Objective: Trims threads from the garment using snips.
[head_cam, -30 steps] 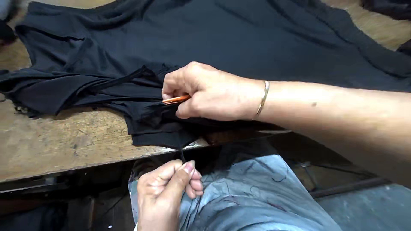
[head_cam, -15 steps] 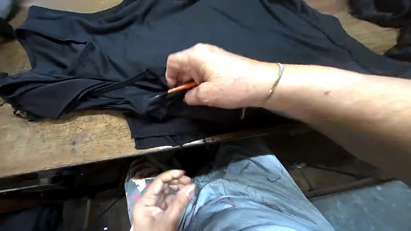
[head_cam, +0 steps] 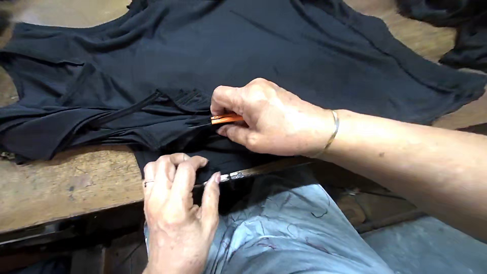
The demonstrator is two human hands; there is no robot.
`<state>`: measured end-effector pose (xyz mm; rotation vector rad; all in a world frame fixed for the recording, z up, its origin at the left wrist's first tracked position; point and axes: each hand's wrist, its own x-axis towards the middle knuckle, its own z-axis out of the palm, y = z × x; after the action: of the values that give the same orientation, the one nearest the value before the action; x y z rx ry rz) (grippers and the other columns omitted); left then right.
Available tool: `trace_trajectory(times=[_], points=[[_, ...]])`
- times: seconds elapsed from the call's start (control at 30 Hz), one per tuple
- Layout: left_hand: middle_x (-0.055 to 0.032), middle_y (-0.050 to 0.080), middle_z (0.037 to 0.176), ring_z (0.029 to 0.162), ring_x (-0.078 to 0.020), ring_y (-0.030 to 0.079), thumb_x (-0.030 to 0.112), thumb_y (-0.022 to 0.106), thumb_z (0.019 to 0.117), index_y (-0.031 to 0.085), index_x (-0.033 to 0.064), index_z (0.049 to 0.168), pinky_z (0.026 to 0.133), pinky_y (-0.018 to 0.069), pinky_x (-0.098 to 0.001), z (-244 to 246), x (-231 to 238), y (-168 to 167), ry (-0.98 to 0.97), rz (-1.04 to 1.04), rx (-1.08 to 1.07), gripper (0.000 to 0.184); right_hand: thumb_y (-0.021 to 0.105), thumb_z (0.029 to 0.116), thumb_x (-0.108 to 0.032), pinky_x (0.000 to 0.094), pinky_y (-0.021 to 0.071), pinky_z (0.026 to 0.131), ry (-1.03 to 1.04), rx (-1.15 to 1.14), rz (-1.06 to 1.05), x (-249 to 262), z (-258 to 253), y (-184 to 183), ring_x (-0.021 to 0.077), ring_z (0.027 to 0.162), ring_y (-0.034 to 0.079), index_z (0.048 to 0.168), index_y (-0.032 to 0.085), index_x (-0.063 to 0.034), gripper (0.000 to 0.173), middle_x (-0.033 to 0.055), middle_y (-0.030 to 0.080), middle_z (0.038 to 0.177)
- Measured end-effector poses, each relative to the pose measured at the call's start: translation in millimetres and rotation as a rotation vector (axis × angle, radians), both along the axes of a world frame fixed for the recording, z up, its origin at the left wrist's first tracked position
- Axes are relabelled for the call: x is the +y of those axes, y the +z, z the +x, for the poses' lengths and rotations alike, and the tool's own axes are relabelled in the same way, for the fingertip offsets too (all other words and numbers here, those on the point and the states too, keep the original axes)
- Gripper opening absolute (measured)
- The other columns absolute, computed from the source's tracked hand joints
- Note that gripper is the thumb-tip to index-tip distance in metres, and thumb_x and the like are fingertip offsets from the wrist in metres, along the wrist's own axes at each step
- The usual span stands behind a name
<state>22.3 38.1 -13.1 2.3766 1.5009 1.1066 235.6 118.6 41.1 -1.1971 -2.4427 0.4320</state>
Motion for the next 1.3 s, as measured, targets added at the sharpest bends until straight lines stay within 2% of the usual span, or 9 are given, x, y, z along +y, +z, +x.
trace_trajectory(times=[0.17, 0.27, 0.33, 0.57, 0.7, 0.8, 0.97, 1.07, 1.3], points=[[-0.0168, 0.054, 0.138, 0.129, -0.0321, 0.050, 0.029, 0.068, 0.0866, 0.070, 0.0128, 0.124, 0.102, 0.0438, -0.0514, -39, 10, 15, 0.041, -0.125, 0.063, 0.041, 0.066, 0.0904, -0.026, 0.0327, 0.0430, 0.053, -0.044, 0.045, 0.159, -16, 19, -14, 0.0111, 0.062, 0.056, 0.099, 0.063, -0.0125, 0.016, -0.0043, 0.056, 0.069], [-0.0137, 0.051, 0.134, 0.118, -0.0190, 0.055, 0.043, 0.073, 0.0828, 0.068, 0.0057, 0.110, 0.093, 0.0510, -0.0350, -64, 21, 19, 0.097, -0.190, 0.096, 0.047, 0.069, 0.0825, -0.057, 0.0344, 0.0414, 0.053, -0.127, -0.033, 0.161, -23, 30, -21, 0.0124, 0.063, 0.055, 0.100, 0.062, -0.0139, 0.047, -0.0045, 0.055, 0.071], [-0.0123, 0.056, 0.120, 0.102, -0.0142, 0.057, 0.032, 0.071, 0.0862, 0.068, 0.0034, 0.095, 0.083, 0.0497, -0.0277, -64, 24, 17, 0.062, -0.111, 0.100, 0.030, 0.066, 0.0879, -0.049, 0.0358, 0.0413, 0.053, -0.139, -0.014, 0.148, -23, 37, -25, 0.0134, 0.062, 0.056, 0.095, 0.064, -0.0135, 0.036, -0.0032, 0.055, 0.069], [-0.0026, 0.063, 0.103, 0.094, -0.0071, 0.060, 0.018, 0.066, 0.0920, 0.077, 0.0107, 0.098, 0.080, 0.0526, -0.0221, -78, -7, 20, -0.080, -0.171, -0.023, 0.014, 0.071, 0.0902, -0.029, 0.0258, 0.0344, 0.045, -0.075, 0.110, -0.248, -30, 40, -4, 0.0038, 0.051, 0.047, 0.073, 0.063, -0.0206, 0.021, -0.0094, 0.050, 0.058], [-0.0043, 0.064, 0.104, 0.098, -0.0102, 0.062, 0.010, 0.074, 0.0869, 0.076, 0.0073, 0.094, 0.084, 0.0543, -0.0235, -84, -42, 0, 0.017, -0.175, -0.271, 0.008, 0.078, 0.0866, -0.039, 0.0231, 0.0333, 0.042, -0.118, 0.134, -0.343, -49, 33, -1, 0.0022, 0.048, 0.046, 0.071, 0.065, -0.0220, 0.027, -0.0100, 0.052, 0.056], [0.0090, 0.066, 0.091, 0.081, -0.0028, 0.065, 0.002, 0.074, 0.0850, 0.066, 0.0151, 0.093, 0.074, 0.0579, -0.0200, -57, -64, -13, 0.158, -0.161, -0.656, 0.017, 0.083, 0.0802, -0.046, 0.0229, 0.0322, 0.042, -0.184, 0.163, -0.316, -57, 23, -3, 0.0023, 0.048, 0.044, 0.073, 0.063, -0.0227, 0.032, -0.0104, 0.050, 0.056], [-0.0106, 0.073, 0.099, 0.085, -0.0181, 0.071, 0.013, 0.046, 0.1041, 0.069, -0.0004, 0.111, 0.071, 0.0609, -0.0330, -1, -85, -15, 0.146, -0.800, -1.191, 0.027, 0.086, 0.0759, -0.028, 0.0205, 0.0341, 0.044, -0.220, 0.344, -0.184, -63, 10, -11, 0.0010, 0.052, 0.046, 0.078, 0.064, -0.0197, 0.024, -0.0097, 0.053, 0.061], [-0.0192, 0.072, 0.106, 0.094, -0.0265, 0.073, 0.016, 0.064, 0.0934, 0.068, -0.0018, 0.108, 0.077, 0.0623, -0.0424, 16, -77, -23, 0.104, -0.886, -1.343, 0.023, 0.081, 0.0782, -0.021, 0.0207, 0.0339, 0.045, -0.203, 0.353, -0.049, -71, 3, -14, 0.0000, 0.052, 0.046, 0.080, 0.064, -0.0195, 0.017, -0.0112, 0.053, 0.061], [-0.0161, 0.070, 0.076, 0.063, -0.0185, 0.067, -0.003, 0.071, 0.0883, 0.075, -0.0029, 0.089, 0.064, 0.0610, -0.0333, 27, -62, -31, 0.174, -0.827, -1.423, 0.004, 0.071, 0.0842, -0.017, 0.0197, 0.0382, 0.044, -0.126, 0.268, 0.063, -96, 6, -25, -0.0013, 0.054, 0.049, 0.088, 0.066, -0.0171, 0.005, -0.0119, 0.053, 0.063]])
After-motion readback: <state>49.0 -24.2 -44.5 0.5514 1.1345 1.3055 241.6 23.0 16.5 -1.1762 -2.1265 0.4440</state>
